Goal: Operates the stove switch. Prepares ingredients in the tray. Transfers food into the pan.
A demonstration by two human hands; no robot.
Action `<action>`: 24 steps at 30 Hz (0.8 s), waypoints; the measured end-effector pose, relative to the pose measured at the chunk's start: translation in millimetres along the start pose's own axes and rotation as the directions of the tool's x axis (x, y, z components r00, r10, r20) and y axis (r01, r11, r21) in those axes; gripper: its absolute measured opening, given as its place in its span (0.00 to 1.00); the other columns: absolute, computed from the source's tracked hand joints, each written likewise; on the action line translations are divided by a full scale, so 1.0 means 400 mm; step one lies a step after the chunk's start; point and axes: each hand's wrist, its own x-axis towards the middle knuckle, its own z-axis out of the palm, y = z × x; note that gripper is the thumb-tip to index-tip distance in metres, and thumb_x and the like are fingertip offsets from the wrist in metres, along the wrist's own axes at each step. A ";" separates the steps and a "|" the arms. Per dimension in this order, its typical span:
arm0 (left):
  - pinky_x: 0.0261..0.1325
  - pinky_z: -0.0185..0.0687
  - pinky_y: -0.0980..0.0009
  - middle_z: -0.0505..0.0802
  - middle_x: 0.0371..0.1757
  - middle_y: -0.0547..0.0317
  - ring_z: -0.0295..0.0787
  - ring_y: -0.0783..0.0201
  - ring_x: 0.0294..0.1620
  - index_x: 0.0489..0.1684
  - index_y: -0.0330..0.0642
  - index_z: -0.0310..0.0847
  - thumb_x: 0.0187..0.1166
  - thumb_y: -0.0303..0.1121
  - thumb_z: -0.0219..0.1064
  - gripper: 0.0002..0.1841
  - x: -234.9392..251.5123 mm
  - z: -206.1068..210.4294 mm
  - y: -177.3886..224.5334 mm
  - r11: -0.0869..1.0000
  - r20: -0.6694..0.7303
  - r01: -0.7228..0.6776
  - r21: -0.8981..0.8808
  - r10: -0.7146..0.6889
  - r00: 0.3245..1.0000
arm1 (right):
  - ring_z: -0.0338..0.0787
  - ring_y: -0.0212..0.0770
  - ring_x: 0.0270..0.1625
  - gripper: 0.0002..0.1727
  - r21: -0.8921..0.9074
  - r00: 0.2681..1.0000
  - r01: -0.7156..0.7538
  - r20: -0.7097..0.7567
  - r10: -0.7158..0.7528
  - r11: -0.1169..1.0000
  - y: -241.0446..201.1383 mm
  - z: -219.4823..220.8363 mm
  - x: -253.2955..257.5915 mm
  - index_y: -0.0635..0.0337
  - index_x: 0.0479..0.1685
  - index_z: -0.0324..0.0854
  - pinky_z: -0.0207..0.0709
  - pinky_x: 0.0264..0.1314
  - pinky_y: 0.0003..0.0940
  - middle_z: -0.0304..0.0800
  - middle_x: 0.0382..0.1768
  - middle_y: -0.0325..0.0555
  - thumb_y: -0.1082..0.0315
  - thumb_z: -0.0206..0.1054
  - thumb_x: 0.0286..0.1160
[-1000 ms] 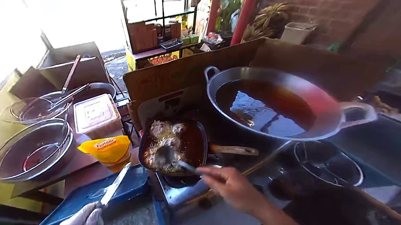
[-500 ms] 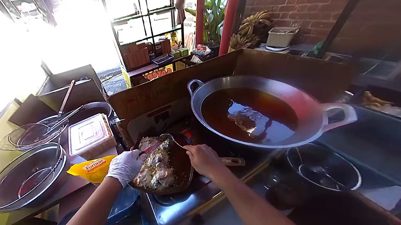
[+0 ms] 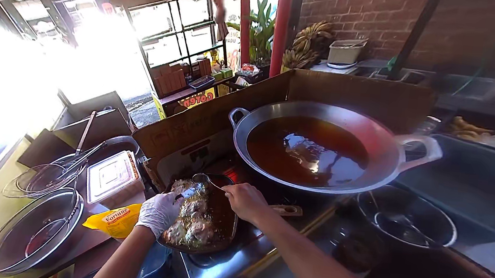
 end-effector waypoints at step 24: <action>0.59 0.84 0.42 0.95 0.55 0.53 0.92 0.51 0.60 0.54 0.52 0.89 0.87 0.59 0.50 0.26 0.002 0.020 0.036 0.992 0.087 0.121 -0.045 -0.117 0.989 | 0.93 0.46 0.56 0.20 0.025 0.975 0.025 -0.222 -0.019 0.999 -0.028 -0.043 -0.027 0.40 0.73 0.85 0.86 0.59 0.51 0.95 0.51 0.44 0.57 0.55 0.91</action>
